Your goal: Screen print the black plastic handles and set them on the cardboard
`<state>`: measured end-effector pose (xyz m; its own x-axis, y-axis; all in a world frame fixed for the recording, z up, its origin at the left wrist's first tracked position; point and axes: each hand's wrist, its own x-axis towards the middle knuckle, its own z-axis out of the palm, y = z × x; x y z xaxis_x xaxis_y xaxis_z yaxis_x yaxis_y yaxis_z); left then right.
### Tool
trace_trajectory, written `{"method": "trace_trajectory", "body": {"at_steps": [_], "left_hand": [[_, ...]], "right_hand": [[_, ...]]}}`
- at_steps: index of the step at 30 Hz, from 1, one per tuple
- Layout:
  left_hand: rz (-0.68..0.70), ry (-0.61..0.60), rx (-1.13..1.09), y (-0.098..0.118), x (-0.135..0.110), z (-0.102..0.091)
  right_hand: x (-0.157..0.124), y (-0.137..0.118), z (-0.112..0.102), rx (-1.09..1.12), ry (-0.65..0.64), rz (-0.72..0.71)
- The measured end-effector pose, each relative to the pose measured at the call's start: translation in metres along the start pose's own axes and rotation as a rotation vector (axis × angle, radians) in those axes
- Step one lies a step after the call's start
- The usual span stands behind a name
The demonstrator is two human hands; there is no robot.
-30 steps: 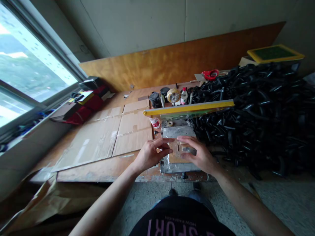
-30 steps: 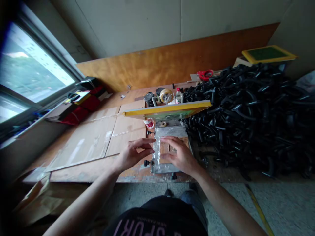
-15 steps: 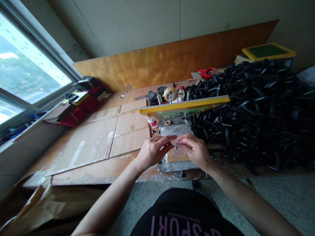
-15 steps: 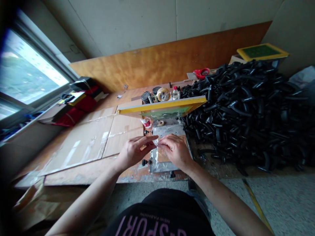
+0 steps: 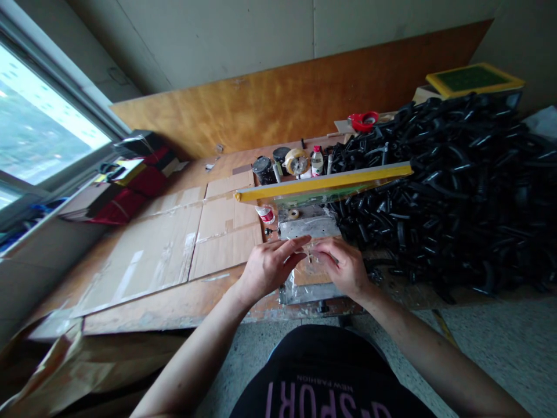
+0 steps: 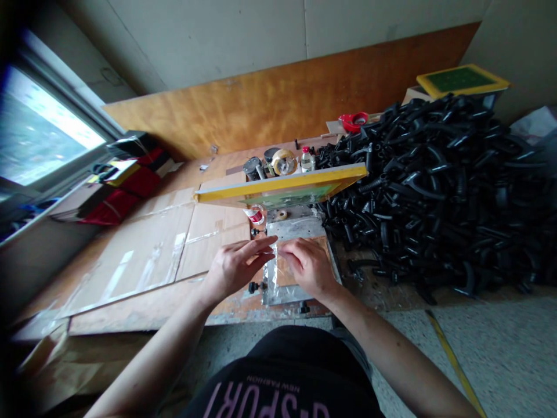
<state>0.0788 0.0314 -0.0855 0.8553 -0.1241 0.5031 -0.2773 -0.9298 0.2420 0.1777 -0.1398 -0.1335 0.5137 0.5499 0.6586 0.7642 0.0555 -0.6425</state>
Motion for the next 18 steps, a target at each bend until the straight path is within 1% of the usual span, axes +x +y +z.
{"method": "trace_trajectory", "body": {"at_steps": [3,6,9,11,15,18], "left_hand": [[-0.014,0.017,0.011,-0.001,0.000,0.000],[-0.030,0.037,0.024,-0.003,0.000,0.000],[-0.037,0.055,0.048,-0.004,0.001,0.002],[-0.047,0.046,0.064,-0.005,0.002,0.004],[-0.067,0.029,0.088,-0.007,0.005,0.008],[-0.075,0.031,0.102,-0.008,0.008,0.010]], "right_hand": [[-0.001,0.002,0.001,0.077,0.044,0.039],[-0.001,0.006,0.005,0.158,0.042,0.165],[-0.003,0.016,0.010,0.222,-0.002,0.337],[-0.005,0.025,0.015,0.266,-0.042,0.436],[-0.010,0.040,0.024,0.327,-0.125,0.556],[-0.014,0.049,0.028,0.359,-0.135,0.614]]}}
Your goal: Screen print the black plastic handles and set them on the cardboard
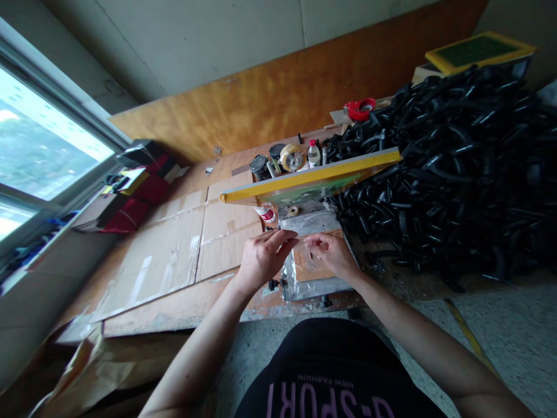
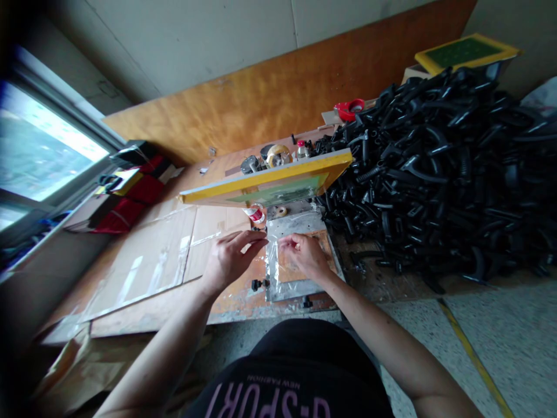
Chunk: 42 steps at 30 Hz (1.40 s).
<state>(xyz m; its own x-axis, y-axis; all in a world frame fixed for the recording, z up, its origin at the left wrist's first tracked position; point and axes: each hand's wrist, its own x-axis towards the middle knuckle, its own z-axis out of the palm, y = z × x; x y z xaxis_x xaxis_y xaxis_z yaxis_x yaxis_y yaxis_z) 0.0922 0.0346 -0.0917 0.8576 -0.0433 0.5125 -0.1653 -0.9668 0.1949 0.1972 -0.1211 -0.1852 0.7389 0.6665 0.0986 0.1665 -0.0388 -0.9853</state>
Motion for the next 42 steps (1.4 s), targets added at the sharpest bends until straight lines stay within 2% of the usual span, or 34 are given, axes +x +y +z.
{"method": "trace_trajectory", "body": {"at_steps": [4,8,16,23,29,35,42], "left_hand": [[0.022,0.009,0.062,-0.001,0.001,0.005],[0.043,0.011,0.197,-0.005,0.004,0.018],[-0.020,-0.010,0.418,-0.021,0.027,0.048],[-0.074,0.125,0.490,-0.024,0.036,0.061],[-0.193,0.184,0.453,-0.015,0.039,0.065],[-0.238,0.196,0.449,-0.007,0.038,0.073],[-0.131,0.181,0.574,-0.014,0.043,0.078]], "right_hand": [[0.004,0.013,0.000,0.043,0.032,0.055],[0.014,0.027,0.002,0.109,0.110,0.065],[0.068,0.045,0.013,0.283,0.314,0.079],[0.099,0.042,0.017,0.296,0.320,0.035],[0.106,0.045,0.014,0.290,0.280,-0.020],[0.109,0.052,0.010,0.251,0.289,-0.045],[0.118,0.058,0.010,0.326,0.377,0.020]]}}
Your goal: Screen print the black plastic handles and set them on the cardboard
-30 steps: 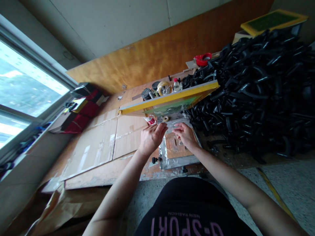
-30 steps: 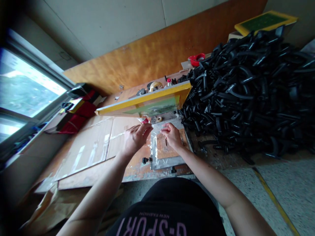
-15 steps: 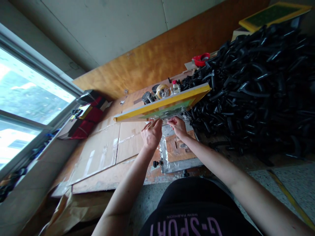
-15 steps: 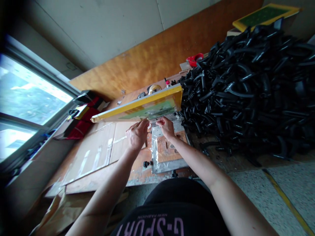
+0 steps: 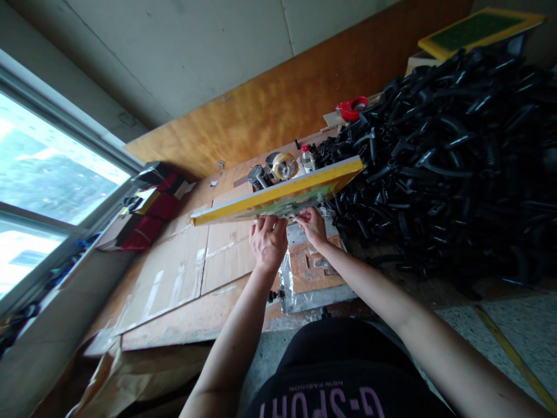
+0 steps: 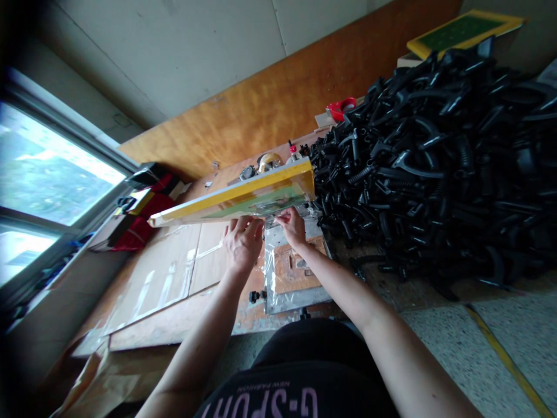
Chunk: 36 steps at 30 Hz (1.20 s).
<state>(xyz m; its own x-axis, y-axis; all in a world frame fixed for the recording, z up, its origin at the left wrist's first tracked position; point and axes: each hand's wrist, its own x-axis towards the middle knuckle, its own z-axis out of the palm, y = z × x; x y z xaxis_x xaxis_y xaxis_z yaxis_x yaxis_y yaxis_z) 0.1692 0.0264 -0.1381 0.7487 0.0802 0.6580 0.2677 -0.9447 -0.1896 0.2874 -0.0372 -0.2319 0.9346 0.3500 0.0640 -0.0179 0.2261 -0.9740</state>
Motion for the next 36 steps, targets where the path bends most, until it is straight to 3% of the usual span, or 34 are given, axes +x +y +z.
{"method": "trace_trajectory", "body": {"at_steps": [7,16,27,36], "left_hand": [[0.083,-0.049,0.038,-0.004,0.011,-0.004],[0.061,-0.058,0.015,-0.008,0.015,0.000],[0.032,-0.087,0.042,-0.010,0.017,0.001],[0.036,-0.040,0.037,-0.012,0.016,0.007]], "right_hand": [[0.010,0.002,0.011,0.050,0.073,0.011],[0.012,0.008,0.021,-0.018,0.178,-0.017],[0.013,0.010,0.024,-0.049,0.207,-0.019],[0.015,0.013,0.024,-0.071,0.219,0.018]]}}
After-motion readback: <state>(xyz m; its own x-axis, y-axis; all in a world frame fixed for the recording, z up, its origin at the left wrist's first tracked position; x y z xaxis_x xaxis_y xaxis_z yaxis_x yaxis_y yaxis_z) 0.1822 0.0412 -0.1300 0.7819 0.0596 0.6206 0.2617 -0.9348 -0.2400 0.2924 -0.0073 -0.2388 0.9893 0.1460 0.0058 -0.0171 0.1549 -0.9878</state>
